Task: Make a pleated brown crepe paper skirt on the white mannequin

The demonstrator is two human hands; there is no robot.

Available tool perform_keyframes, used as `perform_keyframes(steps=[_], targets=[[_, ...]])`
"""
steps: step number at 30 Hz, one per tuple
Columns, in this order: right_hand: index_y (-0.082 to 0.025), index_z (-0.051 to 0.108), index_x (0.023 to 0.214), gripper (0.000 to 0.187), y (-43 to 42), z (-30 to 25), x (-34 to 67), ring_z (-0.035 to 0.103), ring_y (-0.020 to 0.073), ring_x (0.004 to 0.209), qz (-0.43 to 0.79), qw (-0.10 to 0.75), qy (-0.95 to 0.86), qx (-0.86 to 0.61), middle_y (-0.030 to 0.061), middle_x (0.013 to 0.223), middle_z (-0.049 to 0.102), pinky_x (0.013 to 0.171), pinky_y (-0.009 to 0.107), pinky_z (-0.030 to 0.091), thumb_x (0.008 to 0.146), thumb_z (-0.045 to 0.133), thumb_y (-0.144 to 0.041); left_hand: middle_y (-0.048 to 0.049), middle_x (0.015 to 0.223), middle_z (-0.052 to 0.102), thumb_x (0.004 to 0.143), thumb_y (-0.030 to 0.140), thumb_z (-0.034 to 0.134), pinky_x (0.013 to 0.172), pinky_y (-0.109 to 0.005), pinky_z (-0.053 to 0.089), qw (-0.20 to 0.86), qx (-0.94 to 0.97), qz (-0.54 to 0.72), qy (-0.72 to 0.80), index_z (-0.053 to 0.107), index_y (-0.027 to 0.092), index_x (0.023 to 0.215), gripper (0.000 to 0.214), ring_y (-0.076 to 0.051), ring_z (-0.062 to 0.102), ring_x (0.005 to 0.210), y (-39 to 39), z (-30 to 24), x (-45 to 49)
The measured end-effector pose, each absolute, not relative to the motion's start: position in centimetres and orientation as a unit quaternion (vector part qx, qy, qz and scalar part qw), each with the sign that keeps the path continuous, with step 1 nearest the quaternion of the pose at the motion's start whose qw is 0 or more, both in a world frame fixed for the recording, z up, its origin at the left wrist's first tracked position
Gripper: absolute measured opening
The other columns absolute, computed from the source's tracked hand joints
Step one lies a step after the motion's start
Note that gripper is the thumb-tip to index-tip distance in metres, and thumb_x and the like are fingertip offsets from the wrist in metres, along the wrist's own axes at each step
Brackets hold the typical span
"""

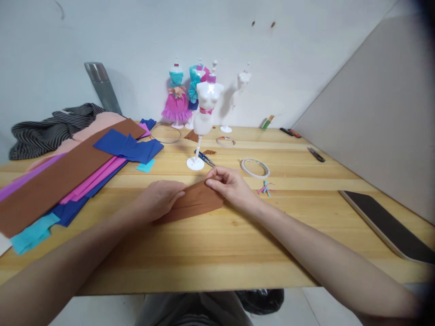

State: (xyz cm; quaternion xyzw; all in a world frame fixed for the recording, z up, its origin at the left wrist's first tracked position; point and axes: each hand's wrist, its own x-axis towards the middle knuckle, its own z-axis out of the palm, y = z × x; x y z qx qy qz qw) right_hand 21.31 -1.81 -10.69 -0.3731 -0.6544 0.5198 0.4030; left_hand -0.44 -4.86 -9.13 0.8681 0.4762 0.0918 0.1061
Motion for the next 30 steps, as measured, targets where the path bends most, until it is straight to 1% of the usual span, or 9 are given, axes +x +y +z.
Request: perform_keyframes(steps=[2, 4, 10, 15, 17, 20, 24, 27, 30], targets=[[-0.018, 0.059, 0.073, 0.020, -1.6, -11.0, 21.4, 0.046, 0.0085, 0.052, 0.550, 0.411, -0.629, -0.363, -0.0036, 0.061, 0.057, 0.050, 0.021, 0.032, 0.070, 0.070, -0.034, -0.0039, 0.099, 0.072, 0.088, 0.018, 0.036, 0.074, -0.030, 0.046, 0.108, 0.874, 0.103, 0.463, 0.065, 0.022, 0.098, 0.031, -0.020, 0.064, 0.087, -4.8, -9.4, -0.6], [-0.018, 0.060, 0.074, 0.021, -1.5, -11.3, 21.5, 0.048, 0.0086, 0.053, 0.579, 0.420, -0.603, -0.353, -0.0030, 0.062, 0.059, 0.050, 0.021, 0.033, 0.068, 0.073, -0.033, -0.0038, 0.108, 0.071, 0.088, 0.016, 0.036, 0.079, -0.032, 0.048, 0.102, 0.878, 0.112, 0.455, 0.064, 0.024, 0.107, 0.035, -0.021, 0.065, 0.094, -4.7, -9.8, -0.9], [-0.018, 0.061, 0.074, 0.019, -1.4, -11.3, 21.6, 0.049, 0.0086, 0.053, 0.598, 0.424, -0.585, -0.346, -0.0028, 0.063, 0.061, 0.052, 0.022, 0.033, 0.068, 0.072, -0.031, -0.0083, 0.122, 0.066, 0.091, 0.022, 0.035, 0.086, -0.036, 0.049, 0.070, 0.873, 0.144, 0.461, 0.055, 0.021, 0.126, 0.041, -0.024, 0.063, 0.106, -4.3, -10.6, -1.8], [-0.017, 0.060, 0.072, 0.012, -1.3, -10.9, 21.7, 0.050, 0.0101, 0.060, 0.495, 0.445, -0.645, -0.376, -0.0012, 0.071, 0.060, 0.057, 0.024, 0.035, 0.070, 0.067, -0.027, -0.0091, 0.120, 0.067, 0.090, 0.019, 0.033, 0.086, -0.037, 0.050, 0.052, 0.878, 0.138, 0.456, 0.056, 0.019, 0.125, 0.042, -0.024, 0.064, 0.103, -4.1, -10.4, -2.3], [-0.017, 0.059, 0.071, 0.011, -1.1, -10.8, 21.9, 0.049, 0.0102, 0.060, 0.470, 0.450, -0.655, -0.385, -0.0015, 0.070, 0.059, 0.057, 0.024, 0.035, 0.070, 0.065, -0.026, -0.0092, 0.121, 0.066, 0.089, 0.018, 0.034, 0.086, -0.038, 0.050, 0.053, 0.873, 0.122, 0.470, 0.057, 0.019, 0.125, 0.043, -0.025, 0.064, 0.104, -4.1, -10.0, -2.4], [-0.018, 0.057, 0.072, 0.012, -0.9, -10.7, 22.1, 0.044, 0.0089, 0.052, 0.484, 0.440, -0.641, -0.401, -0.0041, 0.060, 0.054, 0.052, 0.023, 0.031, 0.071, 0.064, -0.028, -0.0073, 0.121, 0.066, 0.089, 0.020, 0.035, 0.086, -0.037, 0.049, 0.077, 0.867, 0.093, 0.484, 0.058, 0.020, 0.123, 0.041, -0.025, 0.063, 0.105, -3.8, -9.1, -2.7], [-0.018, 0.055, 0.072, 0.018, -0.8, -10.6, 22.2, 0.043, 0.0082, 0.048, 0.508, 0.426, -0.624, -0.414, -0.0048, 0.057, 0.053, 0.049, 0.022, 0.028, 0.070, 0.065, -0.033, -0.0035, 0.119, 0.068, 0.091, 0.024, 0.034, 0.087, -0.031, 0.047, 0.120, 0.875, 0.075, 0.462, 0.061, 0.024, 0.119, 0.039, -0.021, 0.063, 0.103, -3.3, -8.1, -3.7], [-0.018, 0.053, 0.070, 0.021, -0.9, -10.5, 22.1, 0.041, 0.0077, 0.047, 0.517, 0.429, -0.615, -0.413, -0.0056, 0.055, 0.051, 0.048, 0.022, 0.027, 0.069, 0.066, -0.034, -0.0039, 0.121, 0.066, 0.089, 0.021, 0.034, 0.088, -0.032, 0.046, 0.125, 0.870, 0.062, 0.472, 0.061, 0.024, 0.120, 0.041, -0.021, 0.061, 0.106, -3.3, -7.4, -4.2], [-0.018, 0.053, 0.070, 0.022, -1.1, -10.5, 21.9, 0.038, 0.0069, 0.046, 0.523, 0.424, -0.613, -0.412, -0.0064, 0.054, 0.049, 0.048, 0.022, 0.025, 0.068, 0.067, -0.034, -0.0060, 0.124, 0.064, 0.084, 0.023, 0.044, 0.092, -0.034, 0.045, 0.124, 0.870, 0.057, 0.474, 0.055, 0.022, 0.127, 0.044, -0.023, 0.059, 0.110, -3.9, -6.7, -3.9]])
